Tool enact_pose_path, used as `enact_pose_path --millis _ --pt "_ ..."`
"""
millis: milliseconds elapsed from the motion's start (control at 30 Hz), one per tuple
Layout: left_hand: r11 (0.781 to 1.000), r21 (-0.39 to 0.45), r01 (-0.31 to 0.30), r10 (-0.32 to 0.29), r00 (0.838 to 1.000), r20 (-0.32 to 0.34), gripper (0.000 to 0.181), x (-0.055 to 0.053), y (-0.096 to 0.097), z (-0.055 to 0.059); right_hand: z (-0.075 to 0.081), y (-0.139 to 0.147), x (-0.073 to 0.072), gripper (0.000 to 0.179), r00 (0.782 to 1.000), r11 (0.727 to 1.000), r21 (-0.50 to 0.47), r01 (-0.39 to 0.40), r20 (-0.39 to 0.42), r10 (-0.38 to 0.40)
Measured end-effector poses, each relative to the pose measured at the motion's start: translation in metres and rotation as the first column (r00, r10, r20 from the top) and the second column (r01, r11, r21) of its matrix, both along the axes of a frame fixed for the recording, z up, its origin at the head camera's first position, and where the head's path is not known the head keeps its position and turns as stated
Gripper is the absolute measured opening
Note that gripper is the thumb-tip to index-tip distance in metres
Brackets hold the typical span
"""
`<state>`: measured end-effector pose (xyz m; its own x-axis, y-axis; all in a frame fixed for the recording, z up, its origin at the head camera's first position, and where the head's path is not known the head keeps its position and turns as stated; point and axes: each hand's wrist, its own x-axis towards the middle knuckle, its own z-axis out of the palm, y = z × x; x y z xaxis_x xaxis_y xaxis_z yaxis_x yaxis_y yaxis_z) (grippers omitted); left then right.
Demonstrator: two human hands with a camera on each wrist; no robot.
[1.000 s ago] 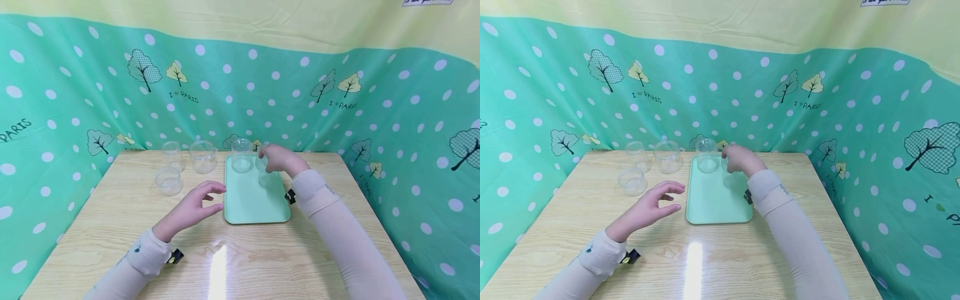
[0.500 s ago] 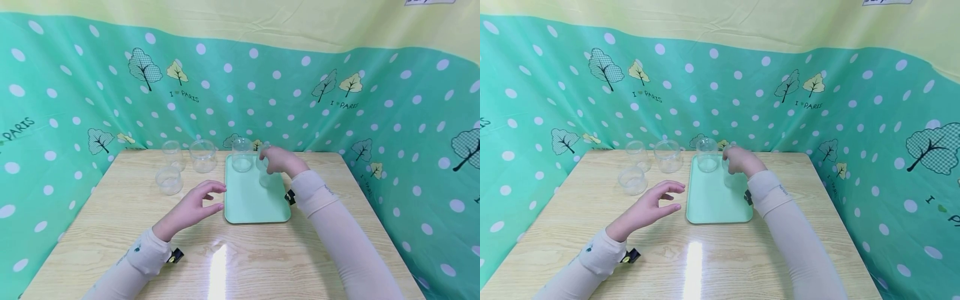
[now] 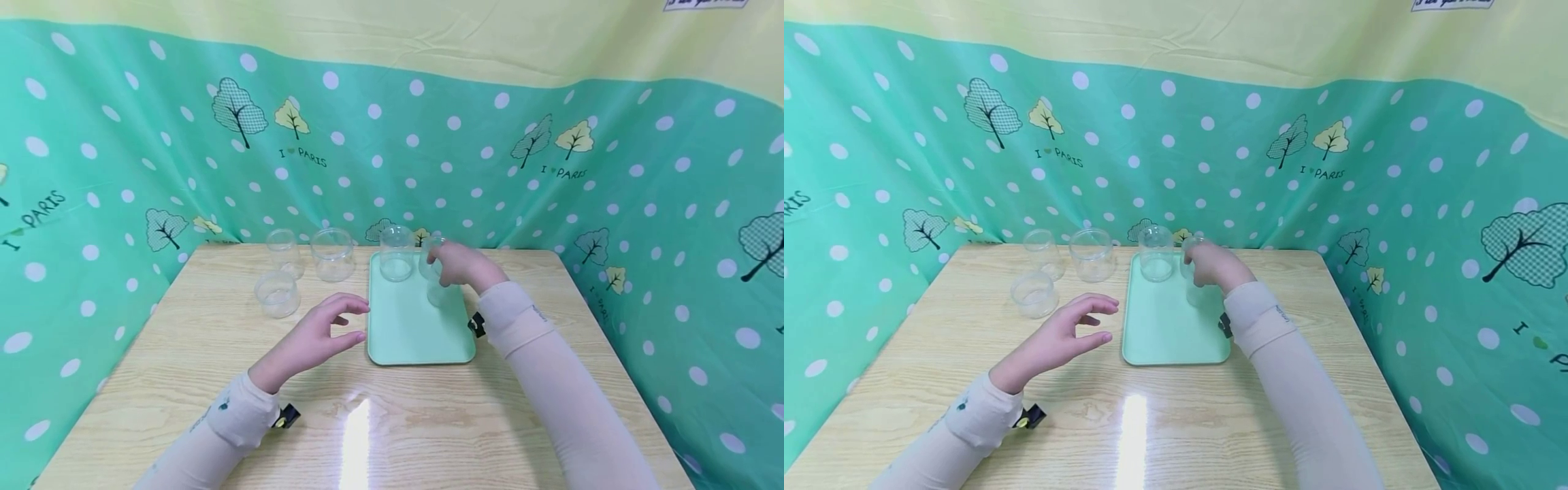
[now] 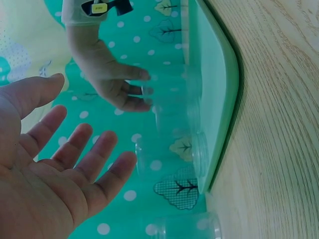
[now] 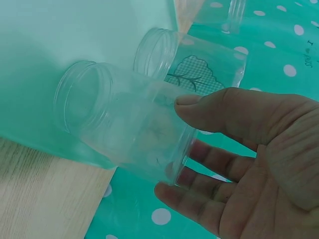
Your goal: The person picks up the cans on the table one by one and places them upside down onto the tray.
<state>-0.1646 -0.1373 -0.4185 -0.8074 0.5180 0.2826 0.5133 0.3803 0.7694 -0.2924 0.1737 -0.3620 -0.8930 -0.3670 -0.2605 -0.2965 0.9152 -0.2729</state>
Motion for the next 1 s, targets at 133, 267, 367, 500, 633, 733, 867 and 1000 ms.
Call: enact_pose_path --millis 133,267,367,500,633,733,867,1000 --pt "1.0 -0.007 -0.003 0.003 1.0 0.008 0.036 0.0002 -0.0001 0.0002 -0.0034 0.0019 -0.001 0.056 1.0 1.0 0.008 -0.004 -0.013 0.004" --pt "1.0 -0.017 -0.008 0.009 1.0 0.008 0.037 0.0003 -0.0008 0.0001 -0.0053 0.0019 -0.0005 0.055 1.0 1.0 -0.002 -0.006 -0.015 0.006" --pt "1.0 -0.021 -0.008 0.008 1.0 0.007 0.037 0.0005 -0.001 0.0005 -0.0058 0.0015 0.0004 0.055 1.0 1.0 -0.011 -0.003 -0.013 0.003" --pt "1.0 -0.014 -0.009 0.009 1.0 0.007 0.038 0.0008 -0.0013 0.0023 -0.0066 0.0015 0.0011 0.055 1.0 1.0 -0.001 0.003 -0.023 -0.003" --pt "1.0 -0.007 -0.013 0.013 1.0 0.004 0.037 0.0004 -0.0021 0.0038 -0.0079 0.0026 0.0012 0.055 1.0 1.0 0.012 0.003 -0.031 -0.002" --pt "1.0 -0.006 -0.013 0.013 1.0 -0.002 0.038 -0.0005 -0.0023 0.004 -0.0085 0.0033 0.0014 0.055 0.999 1.0 0.009 0.004 -0.037 -0.004" --pt "1.0 -0.004 -0.012 0.012 1.0 -0.008 0.038 -0.0009 -0.0019 0.0039 -0.0081 0.0035 0.0024 0.056 0.999 1.0 -0.002 0.006 -0.043 -0.006" --pt "1.0 0.0 -0.007 0.007 1.0 0.002 0.039 -0.0011 -0.0016 0.0039 -0.0073 0.003 0.0029 0.057 0.999 1.0 -0.005 0.006 -0.038 -0.006"
